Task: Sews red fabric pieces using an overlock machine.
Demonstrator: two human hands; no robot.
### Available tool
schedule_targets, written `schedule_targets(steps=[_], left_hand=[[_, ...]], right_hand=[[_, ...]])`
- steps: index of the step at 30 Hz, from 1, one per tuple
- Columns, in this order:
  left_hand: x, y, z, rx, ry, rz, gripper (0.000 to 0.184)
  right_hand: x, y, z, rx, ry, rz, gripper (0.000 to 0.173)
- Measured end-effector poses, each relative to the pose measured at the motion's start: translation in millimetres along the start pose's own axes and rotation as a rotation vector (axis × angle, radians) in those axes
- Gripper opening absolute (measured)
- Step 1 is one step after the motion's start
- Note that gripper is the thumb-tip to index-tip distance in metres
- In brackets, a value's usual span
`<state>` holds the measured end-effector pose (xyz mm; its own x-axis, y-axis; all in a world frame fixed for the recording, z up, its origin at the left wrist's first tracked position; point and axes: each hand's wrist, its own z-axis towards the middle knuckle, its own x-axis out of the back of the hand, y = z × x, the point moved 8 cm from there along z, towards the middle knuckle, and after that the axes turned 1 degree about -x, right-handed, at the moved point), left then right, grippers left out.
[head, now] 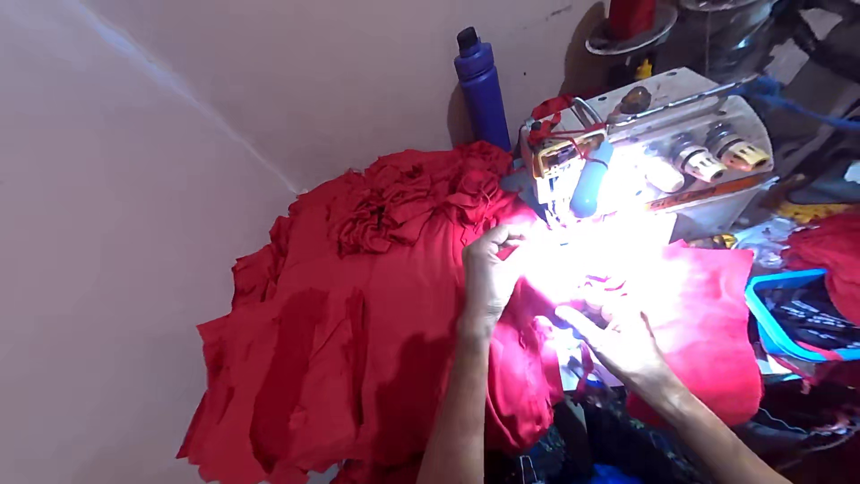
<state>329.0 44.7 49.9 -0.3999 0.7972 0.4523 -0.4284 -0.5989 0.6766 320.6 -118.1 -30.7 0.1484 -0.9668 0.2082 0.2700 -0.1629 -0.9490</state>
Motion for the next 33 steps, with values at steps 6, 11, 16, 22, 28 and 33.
schedule_targets(steps=[6,11,16,22,28,33], left_hand=[[-32,-5,0,-0.010,0.062,0.468,0.014],[-49,25,-39,-0.153,0.184,0.622,0.007],[-62,22,-45,-0.045,0.154,0.645,0.019],[-62,15,-28,0.102,0.104,0.630,0.026],[-51,-16,4,0.275,-0.181,0.504,0.045],[-44,-49,53,0.335,-0.261,0.598,0.035]], right_hand=[[2,14,-2,-0.002,0.017,-0.145,0.028],[13,18,-27,0.027,0.079,0.010,0.031],[21,12,-18,0.038,0.164,0.008,0.021],[19,12,7,0.067,0.208,0.071,0.027],[24,3,26,0.144,0.260,-0.300,0.029],[33,-7,-13,0.314,0.245,-0.474,0.029]])
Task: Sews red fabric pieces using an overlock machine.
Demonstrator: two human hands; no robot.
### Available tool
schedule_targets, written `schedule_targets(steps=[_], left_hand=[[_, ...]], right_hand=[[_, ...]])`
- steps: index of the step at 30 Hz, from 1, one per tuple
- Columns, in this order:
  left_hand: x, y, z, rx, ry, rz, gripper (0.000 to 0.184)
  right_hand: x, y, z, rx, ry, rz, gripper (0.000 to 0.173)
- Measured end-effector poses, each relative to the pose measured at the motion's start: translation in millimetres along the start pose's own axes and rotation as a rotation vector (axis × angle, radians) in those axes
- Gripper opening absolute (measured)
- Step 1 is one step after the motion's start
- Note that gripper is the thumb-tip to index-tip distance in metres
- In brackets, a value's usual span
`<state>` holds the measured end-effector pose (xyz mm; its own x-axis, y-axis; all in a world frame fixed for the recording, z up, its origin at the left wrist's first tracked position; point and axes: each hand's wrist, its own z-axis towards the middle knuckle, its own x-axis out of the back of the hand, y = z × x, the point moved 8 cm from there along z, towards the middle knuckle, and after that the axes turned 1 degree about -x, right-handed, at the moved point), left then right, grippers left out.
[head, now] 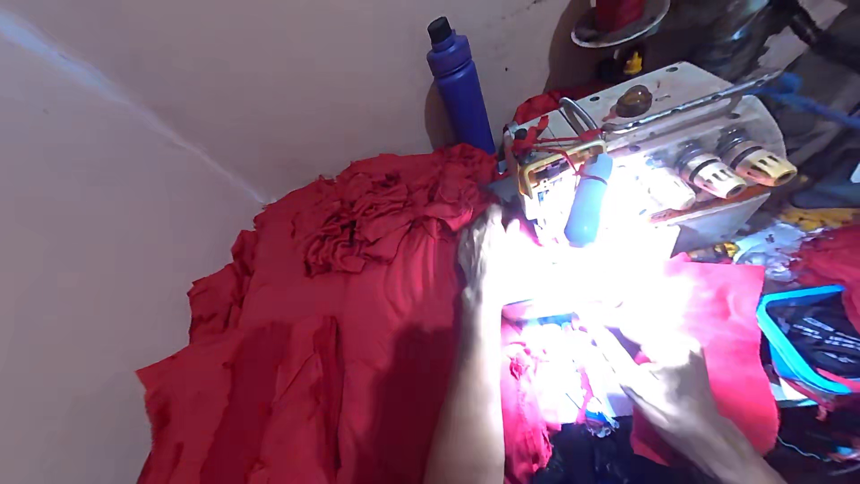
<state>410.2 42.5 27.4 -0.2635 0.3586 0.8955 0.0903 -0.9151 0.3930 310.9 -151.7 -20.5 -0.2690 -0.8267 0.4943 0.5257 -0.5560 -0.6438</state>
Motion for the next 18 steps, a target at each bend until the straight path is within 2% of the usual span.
schedule_targets(steps=[2,4,6,8,10,12,15,18], left_hand=[[-2,-16,30,0.040,-0.036,-0.032,0.039],[-5,-37,48,-0.036,-0.023,-0.273,0.039],[-3,-52,51,-0.123,0.014,-0.545,0.036],[3,-59,38,-0.135,0.077,-0.677,0.031],[17,-57,10,-0.137,0.209,-0.674,0.028],[29,-49,-41,-0.155,0.318,-0.561,0.030],[37,-39,-131,-0.161,0.408,-0.403,0.030],[26,-34,-194,-0.165,0.488,-0.472,0.022]], right_hand=[[15,-5,-25,0.113,-0.028,-0.040,0.029],[28,-5,-53,0.198,-0.086,-0.058,0.031],[38,0,-78,0.266,-0.132,-0.104,0.035],[43,6,-98,0.332,-0.124,-0.194,0.032],[42,14,-108,0.410,-0.091,-0.288,0.022],[38,20,-115,0.465,-0.057,-0.283,0.014],[40,21,-118,0.511,-0.011,-0.175,0.017],[48,18,-115,0.469,-0.040,-0.140,0.019]])
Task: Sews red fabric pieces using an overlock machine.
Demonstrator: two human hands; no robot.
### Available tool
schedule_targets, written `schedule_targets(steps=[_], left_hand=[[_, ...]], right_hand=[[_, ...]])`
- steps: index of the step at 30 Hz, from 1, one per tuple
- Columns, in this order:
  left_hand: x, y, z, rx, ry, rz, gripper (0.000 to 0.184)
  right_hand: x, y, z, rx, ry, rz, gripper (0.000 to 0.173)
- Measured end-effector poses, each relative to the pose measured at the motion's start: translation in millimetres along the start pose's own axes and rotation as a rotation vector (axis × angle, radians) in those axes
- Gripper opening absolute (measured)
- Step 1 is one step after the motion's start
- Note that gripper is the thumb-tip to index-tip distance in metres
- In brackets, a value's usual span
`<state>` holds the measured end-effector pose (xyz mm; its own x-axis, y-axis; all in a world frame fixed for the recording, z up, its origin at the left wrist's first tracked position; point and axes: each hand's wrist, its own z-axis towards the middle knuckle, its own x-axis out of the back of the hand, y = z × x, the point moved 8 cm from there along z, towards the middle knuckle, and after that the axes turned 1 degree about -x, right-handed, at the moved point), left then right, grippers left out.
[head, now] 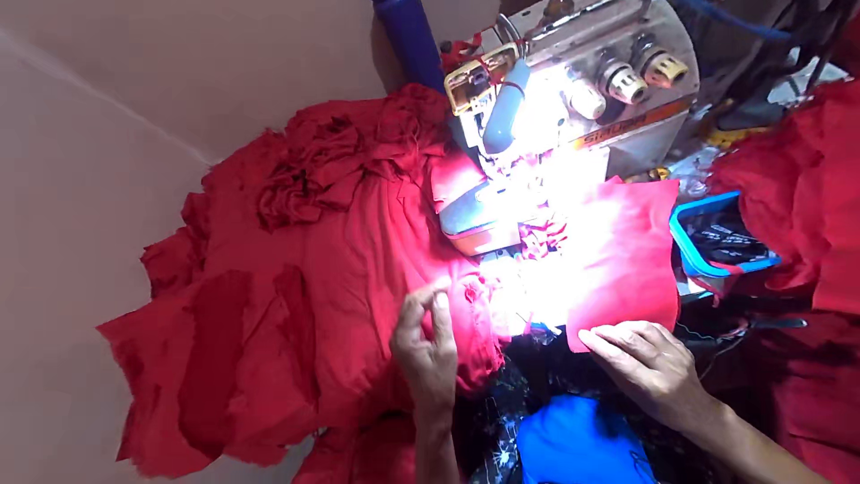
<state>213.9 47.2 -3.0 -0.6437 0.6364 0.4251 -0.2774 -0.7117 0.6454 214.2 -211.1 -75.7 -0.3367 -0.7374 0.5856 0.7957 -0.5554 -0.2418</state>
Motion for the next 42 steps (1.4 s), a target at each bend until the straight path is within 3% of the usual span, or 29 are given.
schedule_targets(steps=[4,11,16,19,25,29,33,36,42], left_hand=[[-9,12,-49,0.051,-0.079,-0.130,0.019],[-45,28,-72,0.127,-0.234,-0.272,0.014],[-81,50,-80,-0.048,-0.398,-0.397,0.015],[-98,59,-83,-0.128,-0.422,-0.399,0.014],[-111,47,-92,-0.080,-0.466,-0.319,0.015],[-110,63,-72,-0.062,-0.515,-0.380,0.022],[-132,69,-27,0.455,-0.746,-0.583,0.049],[-159,48,-2,0.749,-0.773,-0.514,0.052],[-172,42,31,0.424,-0.532,-0.106,0.045]], right_hand=[[7,1,3,-0.093,-0.078,0.042,0.021],[-1,30,9,-0.442,-0.182,0.460,0.015],[2,44,13,-0.622,-0.285,0.693,0.017],[5,49,14,-0.684,-0.275,0.673,0.013],[17,56,23,-0.685,-0.145,0.527,0.013],[59,48,61,-0.522,0.030,0.369,0.019],[86,24,74,-0.286,0.066,0.351,0.024],[85,17,62,-0.230,0.027,0.390,0.026],[84,24,42,-0.215,0.000,0.425,0.025]])
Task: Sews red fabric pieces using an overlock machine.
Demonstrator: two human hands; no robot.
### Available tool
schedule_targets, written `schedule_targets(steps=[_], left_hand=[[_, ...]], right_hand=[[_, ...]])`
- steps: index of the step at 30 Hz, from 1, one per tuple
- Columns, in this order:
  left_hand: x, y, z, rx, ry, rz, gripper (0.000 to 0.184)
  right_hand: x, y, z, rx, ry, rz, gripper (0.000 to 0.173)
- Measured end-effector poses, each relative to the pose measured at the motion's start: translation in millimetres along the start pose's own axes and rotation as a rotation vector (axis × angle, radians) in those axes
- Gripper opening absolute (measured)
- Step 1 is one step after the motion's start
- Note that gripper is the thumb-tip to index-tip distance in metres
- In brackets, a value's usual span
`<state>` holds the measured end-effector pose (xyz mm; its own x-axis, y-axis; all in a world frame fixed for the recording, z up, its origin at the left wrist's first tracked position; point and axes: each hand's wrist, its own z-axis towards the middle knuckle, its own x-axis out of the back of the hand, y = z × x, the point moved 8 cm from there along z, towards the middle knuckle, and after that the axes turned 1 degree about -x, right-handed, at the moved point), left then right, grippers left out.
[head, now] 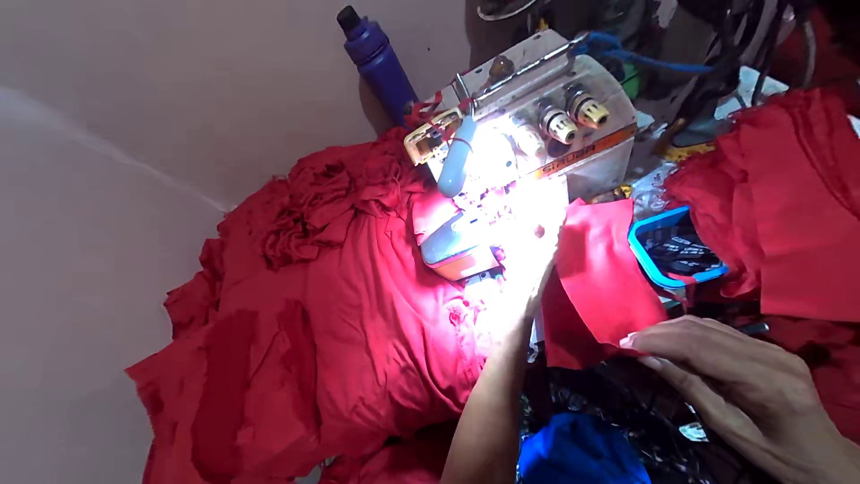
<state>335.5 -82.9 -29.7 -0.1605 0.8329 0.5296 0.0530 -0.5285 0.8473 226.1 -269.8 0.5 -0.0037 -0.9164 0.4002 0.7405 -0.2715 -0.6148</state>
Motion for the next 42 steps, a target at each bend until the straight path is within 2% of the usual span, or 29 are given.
schedule_targets(steps=[3,5,6,9,12,16,19,23,27,29,31,34,38,42], left_hand=[[-3,17,4,-0.303,0.146,0.062,0.028],[-8,29,8,-0.423,0.154,-0.040,0.022],[-10,35,8,-0.423,0.106,-0.161,0.022],[-2,51,-9,-0.276,-0.063,-0.551,0.020],[13,62,-27,-0.265,-0.093,-0.700,0.017],[40,59,-48,-0.325,-0.014,-0.616,0.018],[54,46,-58,-0.344,-0.011,-0.574,0.021],[68,32,-68,-0.298,0.014,-0.498,0.018],[87,21,-79,-0.270,0.073,-0.429,0.016],[102,21,-82,-0.341,0.087,-0.327,0.011],[119,25,-88,-0.495,0.040,-0.235,0.011],[143,36,-100,-0.645,-0.037,-0.106,0.015],[166,41,-110,-0.707,-0.064,-0.115,0.016],[183,36,-108,-0.694,0.006,-0.156,0.014]], right_hand=[[2,7,2,-0.023,0.005,-0.009,0.029],[4,11,9,-0.043,0.041,-0.006,0.030],[6,13,15,-0.054,0.073,-0.006,0.029],[14,13,41,-0.075,0.200,0.024,0.022],[14,11,68,-0.115,0.281,0.107,0.014],[-9,8,82,-0.222,0.249,0.240,0.008],[-28,8,80,-0.229,0.205,0.274,0.008],[-50,4,77,-0.313,0.165,0.330,0.010],[-73,0,76,-0.305,0.129,0.351,0.014],[-87,-2,74,-0.367,0.013,0.444,0.017],[-103,-5,72,-0.414,-0.186,0.565,0.018],[-123,-19,72,-0.342,-0.428,0.726,0.009],[-134,-34,69,-0.300,-0.490,0.762,0.008],[-139,-37,63,-0.309,-0.461,0.710,0.008]])
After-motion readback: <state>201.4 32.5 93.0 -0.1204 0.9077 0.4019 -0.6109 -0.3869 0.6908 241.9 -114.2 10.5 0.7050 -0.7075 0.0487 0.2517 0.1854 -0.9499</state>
